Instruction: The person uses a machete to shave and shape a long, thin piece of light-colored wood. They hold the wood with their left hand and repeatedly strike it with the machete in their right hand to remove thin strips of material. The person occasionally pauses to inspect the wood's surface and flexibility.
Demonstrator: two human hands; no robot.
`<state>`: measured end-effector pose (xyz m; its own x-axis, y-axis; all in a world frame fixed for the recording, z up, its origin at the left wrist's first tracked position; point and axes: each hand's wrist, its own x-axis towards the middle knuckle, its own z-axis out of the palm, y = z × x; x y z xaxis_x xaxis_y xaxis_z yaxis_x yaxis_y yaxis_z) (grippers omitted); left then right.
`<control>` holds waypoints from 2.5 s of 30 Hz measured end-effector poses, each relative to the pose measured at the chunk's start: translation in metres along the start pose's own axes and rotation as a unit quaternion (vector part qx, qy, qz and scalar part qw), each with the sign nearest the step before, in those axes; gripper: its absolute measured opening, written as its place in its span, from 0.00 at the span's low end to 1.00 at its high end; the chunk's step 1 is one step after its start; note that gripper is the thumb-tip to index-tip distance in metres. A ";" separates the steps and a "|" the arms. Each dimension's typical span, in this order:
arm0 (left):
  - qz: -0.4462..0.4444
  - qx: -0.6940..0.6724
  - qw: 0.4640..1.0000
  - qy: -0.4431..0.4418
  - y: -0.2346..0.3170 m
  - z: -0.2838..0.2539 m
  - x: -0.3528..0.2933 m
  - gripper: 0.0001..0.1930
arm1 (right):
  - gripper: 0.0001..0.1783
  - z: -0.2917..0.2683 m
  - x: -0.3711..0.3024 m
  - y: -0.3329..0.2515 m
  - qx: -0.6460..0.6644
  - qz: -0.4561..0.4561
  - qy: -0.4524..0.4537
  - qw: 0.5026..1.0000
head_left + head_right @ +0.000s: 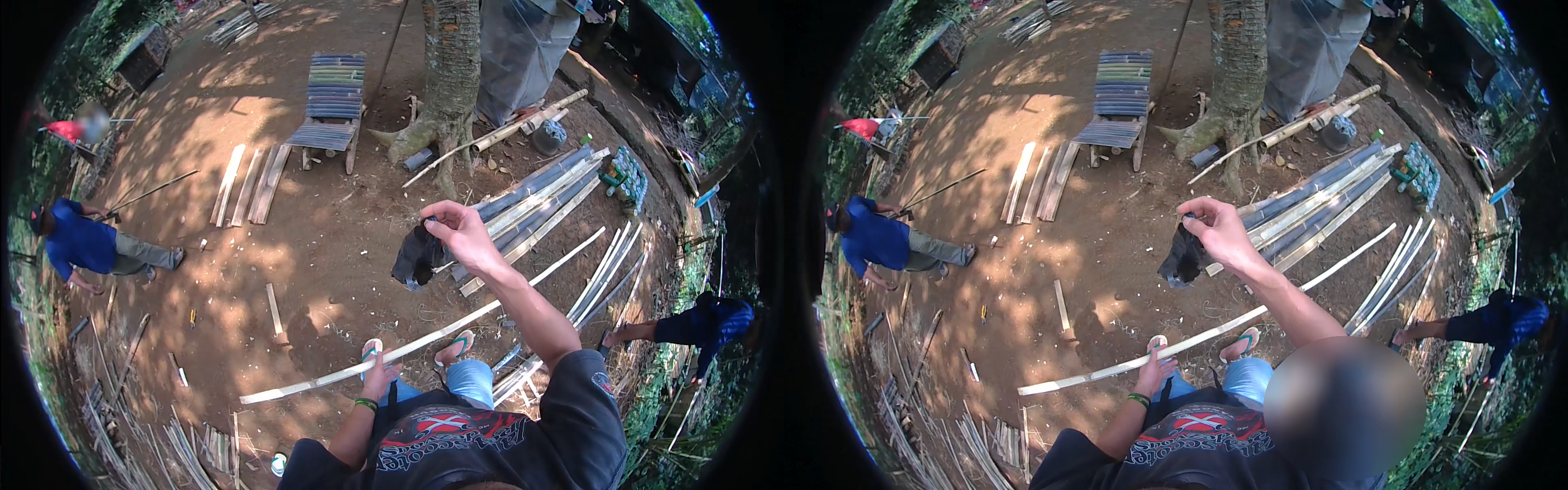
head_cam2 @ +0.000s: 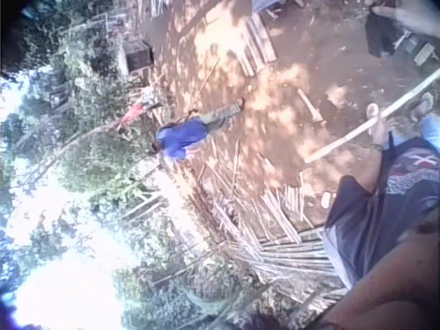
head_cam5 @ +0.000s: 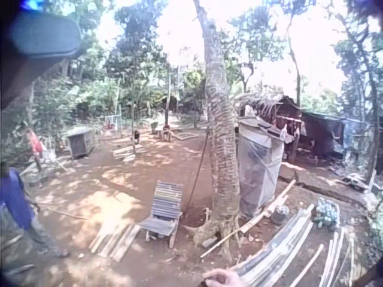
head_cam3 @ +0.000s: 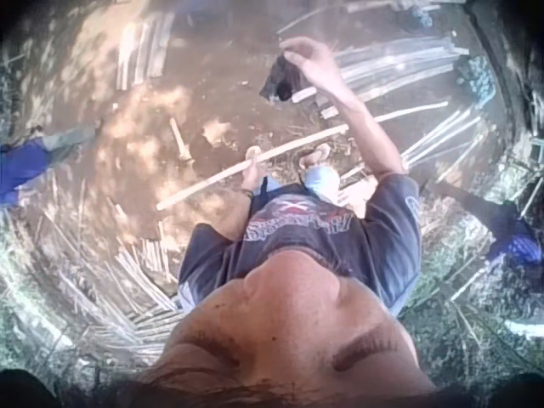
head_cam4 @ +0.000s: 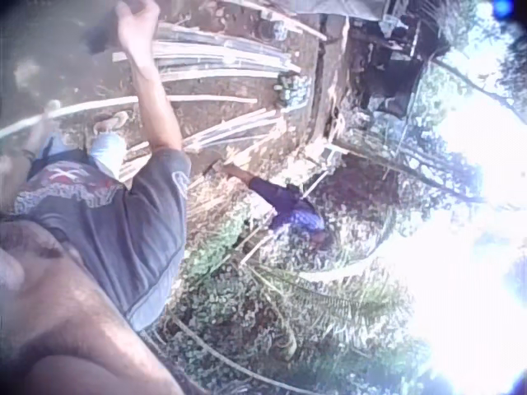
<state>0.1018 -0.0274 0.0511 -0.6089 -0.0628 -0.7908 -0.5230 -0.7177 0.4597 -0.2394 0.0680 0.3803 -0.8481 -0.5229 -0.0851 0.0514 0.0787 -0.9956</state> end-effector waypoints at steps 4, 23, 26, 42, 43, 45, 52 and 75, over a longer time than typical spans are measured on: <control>0.013 0.023 1.000 -0.015 0.011 -0.014 -0.016 0.27 | 0.08 0.110 0.041 -0.012 0.055 0.070 -0.045 0.995; 0.021 0.123 0.989 -0.076 0.016 -0.062 -0.036 0.27 | 0.20 0.503 0.155 -0.012 0.186 0.078 -0.240 0.949; 0.039 0.141 0.984 -0.103 0.029 -0.062 -0.047 0.28 | 0.21 0.527 0.159 -0.001 0.187 0.083 -0.238 0.949; 0.019 0.087 0.985 -0.151 0.054 -0.072 -0.024 0.36 | 0.18 0.551 0.208 0.058 0.129 0.025 -0.108 0.985; 0.001 0.093 0.986 -0.139 0.061 -0.072 -0.025 0.35 | 0.18 0.545 0.213 0.059 0.110 0.013 -0.092 0.990; -0.039 0.109 0.986 -0.117 0.072 -0.072 -0.028 0.33 | 0.20 0.534 0.222 0.062 0.099 0.022 -0.086 0.991; -0.046 0.034 0.993 -0.103 0.048 -0.085 0.001 0.32 | 0.20 0.441 0.265 0.100 0.073 0.032 0.003 0.997; 0.043 0.138 0.989 0.010 0.072 -0.089 0.025 0.30 | 0.25 0.085 -0.437 0.577 -0.087 0.633 0.349 0.685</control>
<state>0.1014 -0.1426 0.0283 -0.6477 -0.1301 -0.7507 -0.6148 -0.4927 0.6159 0.2055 0.2695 -0.1605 -0.2303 0.5868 -0.7763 0.9672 0.2256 -0.1165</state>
